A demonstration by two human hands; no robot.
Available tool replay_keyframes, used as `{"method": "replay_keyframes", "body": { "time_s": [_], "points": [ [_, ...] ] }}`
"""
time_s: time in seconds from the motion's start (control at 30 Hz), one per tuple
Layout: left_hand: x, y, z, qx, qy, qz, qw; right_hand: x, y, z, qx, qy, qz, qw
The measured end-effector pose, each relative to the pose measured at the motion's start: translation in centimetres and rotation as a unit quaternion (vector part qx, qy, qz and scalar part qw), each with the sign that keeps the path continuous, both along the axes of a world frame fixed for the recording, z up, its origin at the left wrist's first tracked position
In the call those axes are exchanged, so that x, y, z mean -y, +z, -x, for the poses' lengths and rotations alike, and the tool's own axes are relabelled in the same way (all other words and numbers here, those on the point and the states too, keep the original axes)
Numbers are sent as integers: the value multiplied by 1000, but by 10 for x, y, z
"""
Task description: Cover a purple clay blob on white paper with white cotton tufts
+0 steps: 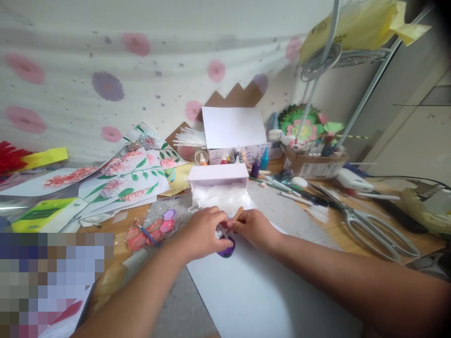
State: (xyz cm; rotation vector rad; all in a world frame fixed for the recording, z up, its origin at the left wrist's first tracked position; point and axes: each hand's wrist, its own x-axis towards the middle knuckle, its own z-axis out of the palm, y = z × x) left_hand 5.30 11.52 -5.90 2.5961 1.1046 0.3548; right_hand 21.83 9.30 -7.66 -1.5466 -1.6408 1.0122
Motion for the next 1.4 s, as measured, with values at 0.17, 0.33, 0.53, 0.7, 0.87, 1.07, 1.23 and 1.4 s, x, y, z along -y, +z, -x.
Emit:
{"method": "replay_keyframes", "body": {
  "time_s": [0.17, 0.33, 0.53, 0.7, 0.87, 1.07, 1.23, 1.4],
  "points": [
    [0, -5, -2, 16, 25, 1, 1000, -7, -1, -19, -148, -106, -37, 983],
    [-1, -4, -2, 13, 25, -7, 1000, -14, 3, -34, -120, -81, -120, 982],
    [-2, -9, -1, 32, 42, 2, 999, -21, 2, -26, -59, -36, -182, 981],
    [-4, -12, -1, 36, 38, -3, 999, -28, -4, -16, -29, -64, -163, 984],
    [-6, -13, 0, 39, 31, -4, 999, -27, 1, -13, -38, -78, -149, 985],
    [-5, -9, -1, 100, 76, 4, 992, -10, 25, -24, -128, -70, -151, 978],
    [-1, -1, -3, 222, 79, 94, 967, 6, 35, -33, -198, -16, -78, 977],
    [-1, -3, -5, 204, 28, 91, 974, 10, 28, -34, -214, -20, -27, 976]
  ]
}}
